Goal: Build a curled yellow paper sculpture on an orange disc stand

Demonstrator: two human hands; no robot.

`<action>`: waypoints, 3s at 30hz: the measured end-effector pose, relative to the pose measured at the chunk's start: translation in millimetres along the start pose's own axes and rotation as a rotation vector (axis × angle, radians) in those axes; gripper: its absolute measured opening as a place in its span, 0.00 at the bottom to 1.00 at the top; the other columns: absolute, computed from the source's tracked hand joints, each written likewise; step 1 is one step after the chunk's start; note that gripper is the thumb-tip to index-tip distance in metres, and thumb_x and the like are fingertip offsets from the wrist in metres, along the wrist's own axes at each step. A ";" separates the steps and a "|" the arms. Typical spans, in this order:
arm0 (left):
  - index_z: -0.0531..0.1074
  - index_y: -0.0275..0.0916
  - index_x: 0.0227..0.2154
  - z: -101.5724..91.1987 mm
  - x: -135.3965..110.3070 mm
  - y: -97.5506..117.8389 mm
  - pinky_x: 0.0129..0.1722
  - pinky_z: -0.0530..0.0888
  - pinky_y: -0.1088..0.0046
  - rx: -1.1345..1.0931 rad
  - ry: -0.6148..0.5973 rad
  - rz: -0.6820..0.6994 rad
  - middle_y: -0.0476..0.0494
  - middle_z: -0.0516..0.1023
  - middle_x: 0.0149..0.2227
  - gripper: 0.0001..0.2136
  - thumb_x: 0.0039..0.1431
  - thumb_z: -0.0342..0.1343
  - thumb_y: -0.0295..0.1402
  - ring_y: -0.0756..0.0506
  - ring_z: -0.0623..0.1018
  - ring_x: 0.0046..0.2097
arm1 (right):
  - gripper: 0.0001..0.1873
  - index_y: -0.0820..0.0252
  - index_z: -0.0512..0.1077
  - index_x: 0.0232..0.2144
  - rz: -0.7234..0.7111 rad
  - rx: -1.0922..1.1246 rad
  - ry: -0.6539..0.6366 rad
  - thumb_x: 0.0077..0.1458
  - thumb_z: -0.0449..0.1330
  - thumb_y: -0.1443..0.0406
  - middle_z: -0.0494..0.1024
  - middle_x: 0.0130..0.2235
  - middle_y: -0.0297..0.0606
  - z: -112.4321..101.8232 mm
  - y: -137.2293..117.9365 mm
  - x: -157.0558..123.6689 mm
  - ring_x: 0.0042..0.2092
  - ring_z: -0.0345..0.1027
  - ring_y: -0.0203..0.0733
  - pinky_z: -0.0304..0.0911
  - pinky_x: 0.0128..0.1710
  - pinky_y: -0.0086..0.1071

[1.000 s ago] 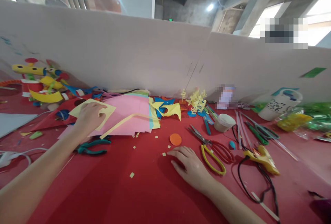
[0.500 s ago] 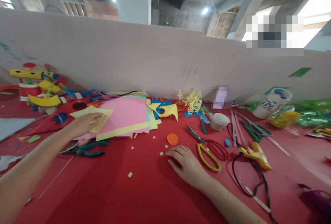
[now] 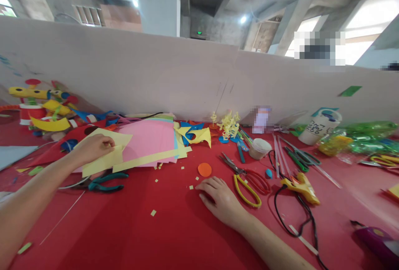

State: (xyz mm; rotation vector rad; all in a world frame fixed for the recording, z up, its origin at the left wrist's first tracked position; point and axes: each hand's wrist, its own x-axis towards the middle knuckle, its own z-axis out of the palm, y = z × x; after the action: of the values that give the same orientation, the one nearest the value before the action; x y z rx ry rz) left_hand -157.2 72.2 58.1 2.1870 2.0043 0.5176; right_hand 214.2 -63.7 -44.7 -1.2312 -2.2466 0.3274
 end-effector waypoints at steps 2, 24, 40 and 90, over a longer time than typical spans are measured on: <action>0.69 0.34 0.26 -9.5 -1.2 6.2 0.36 0.62 0.82 0.059 -0.025 0.069 0.48 0.74 0.31 0.06 0.48 0.51 0.32 0.48 0.70 0.36 | 0.11 0.56 0.69 0.41 0.004 0.025 0.017 0.55 0.53 0.70 0.73 0.40 0.38 0.2 0.8 -0.1 0.42 0.64 0.41 0.59 0.44 0.37; 0.65 0.39 0.39 116.7 -100.7 154.7 0.26 0.68 0.74 -1.121 -0.624 -0.084 0.50 0.73 0.26 0.17 0.51 0.53 0.44 0.48 0.73 0.27 | 0.19 0.61 0.67 0.23 0.634 0.927 0.105 0.46 0.60 0.51 0.67 0.19 0.29 -1.9 -4.5 3.7 0.21 0.60 0.31 0.59 0.21 0.25; 0.75 0.37 0.37 118.4 -103.7 149.6 0.31 0.71 0.72 -1.225 -0.879 -0.096 0.43 0.80 0.34 0.15 0.52 0.56 0.43 0.45 0.77 0.33 | 0.16 0.63 0.72 0.25 0.570 1.136 -0.036 0.50 0.58 0.55 0.74 0.22 0.34 -13.0 5.9 1.9 0.23 0.66 0.31 0.60 0.23 0.24; 0.72 0.36 0.26 121.5 -105.7 149.7 0.26 0.68 0.76 -1.113 -0.820 -0.046 0.46 0.77 0.27 0.14 0.52 0.54 0.44 0.48 0.75 0.28 | 0.12 0.59 0.70 0.27 0.565 0.728 0.004 0.53 0.54 0.57 0.71 0.23 0.34 -10.9 -4.1 -0.4 0.25 0.66 0.36 0.64 0.28 0.30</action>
State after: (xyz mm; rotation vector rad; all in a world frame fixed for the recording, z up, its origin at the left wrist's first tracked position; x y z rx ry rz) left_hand 18.0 -32.1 -24.2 1.2943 0.9315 0.4443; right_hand 217.7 -66.7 -34.1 -1.3858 -1.4850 1.2212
